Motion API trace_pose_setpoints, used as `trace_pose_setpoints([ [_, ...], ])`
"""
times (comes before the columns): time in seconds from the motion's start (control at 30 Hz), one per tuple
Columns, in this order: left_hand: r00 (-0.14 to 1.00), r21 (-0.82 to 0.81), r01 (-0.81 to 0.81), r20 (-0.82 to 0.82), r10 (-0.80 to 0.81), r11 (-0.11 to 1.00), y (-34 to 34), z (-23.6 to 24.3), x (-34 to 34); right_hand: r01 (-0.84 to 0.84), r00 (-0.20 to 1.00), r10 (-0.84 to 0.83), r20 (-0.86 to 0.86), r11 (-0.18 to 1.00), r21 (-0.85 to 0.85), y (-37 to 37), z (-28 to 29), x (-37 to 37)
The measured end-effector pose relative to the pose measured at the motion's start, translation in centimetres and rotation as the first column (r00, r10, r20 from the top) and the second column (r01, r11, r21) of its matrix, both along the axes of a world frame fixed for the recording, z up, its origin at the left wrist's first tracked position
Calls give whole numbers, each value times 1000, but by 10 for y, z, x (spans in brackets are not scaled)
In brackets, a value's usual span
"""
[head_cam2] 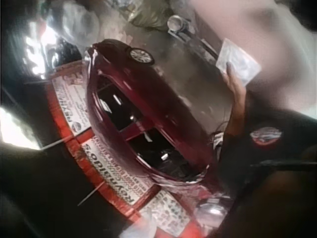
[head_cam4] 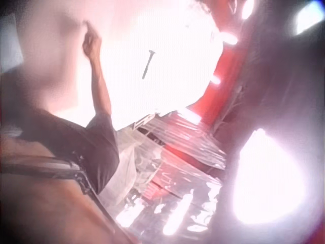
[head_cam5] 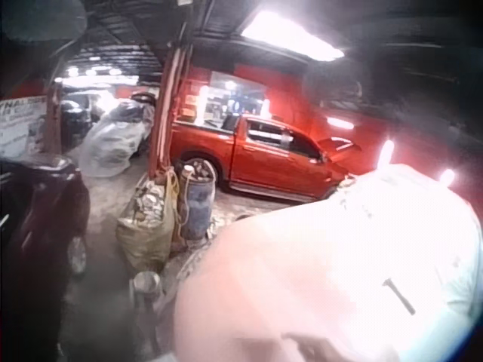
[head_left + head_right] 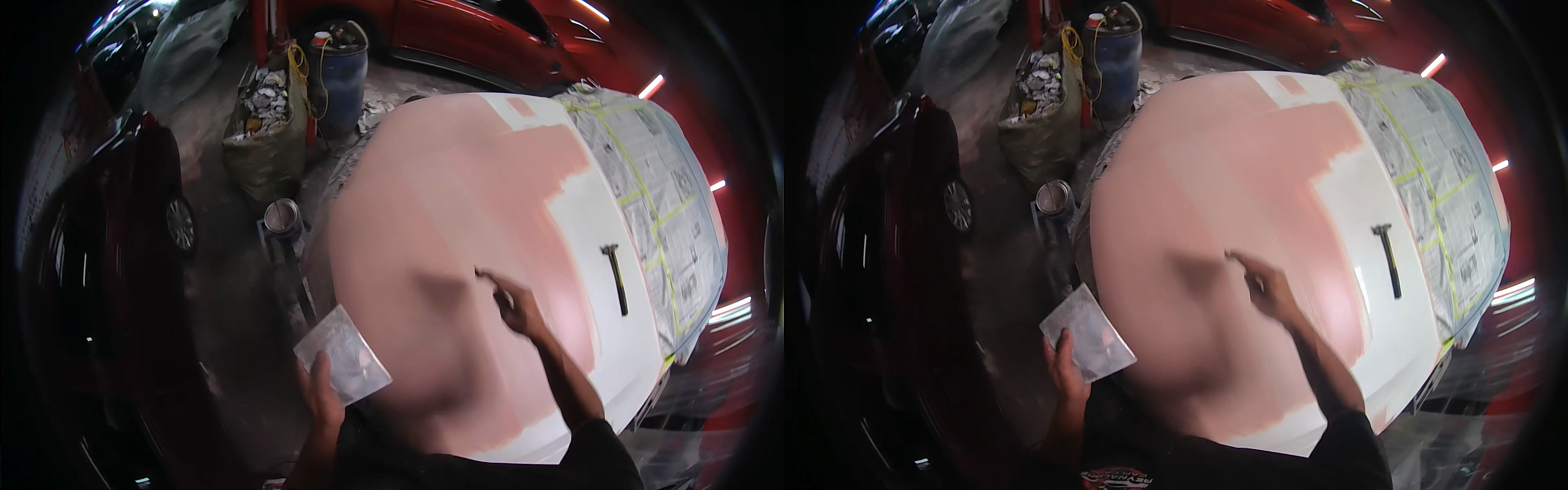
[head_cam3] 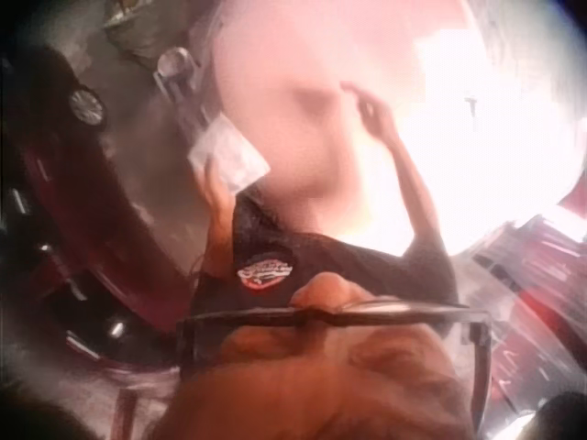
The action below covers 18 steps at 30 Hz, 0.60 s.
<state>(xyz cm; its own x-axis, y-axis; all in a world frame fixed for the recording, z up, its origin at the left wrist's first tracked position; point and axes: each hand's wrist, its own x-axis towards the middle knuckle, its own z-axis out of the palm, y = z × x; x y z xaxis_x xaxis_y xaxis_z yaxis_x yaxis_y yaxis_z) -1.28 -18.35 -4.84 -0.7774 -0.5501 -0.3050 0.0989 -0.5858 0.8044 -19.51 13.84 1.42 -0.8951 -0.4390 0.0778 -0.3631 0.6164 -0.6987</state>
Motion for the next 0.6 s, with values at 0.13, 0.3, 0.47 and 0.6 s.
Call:
trace_pose_setpoints([
  [0.13, 980, -54, 30, 196, -19, 998, 4, -46, 7, -144, 875, 380, -299, 795, 590, -51, -37, -172],
  [0.3, 929, -164, 81, 371, -15, 983, 12, -112, 15, -113, 845, 440, -304, 702, 703, -103, -85, -281],
  [0.47, 955, 2, 45, 292, -44, 999, 13, -86, -3, -92, 834, 448, -321, 688, 720, -138, -104, -298],
  [0.6, 955, 43, 102, 274, -110, 994, 11, -96, -7, -29, 833, 403, -379, 716, 698, -124, -116, -286],
])
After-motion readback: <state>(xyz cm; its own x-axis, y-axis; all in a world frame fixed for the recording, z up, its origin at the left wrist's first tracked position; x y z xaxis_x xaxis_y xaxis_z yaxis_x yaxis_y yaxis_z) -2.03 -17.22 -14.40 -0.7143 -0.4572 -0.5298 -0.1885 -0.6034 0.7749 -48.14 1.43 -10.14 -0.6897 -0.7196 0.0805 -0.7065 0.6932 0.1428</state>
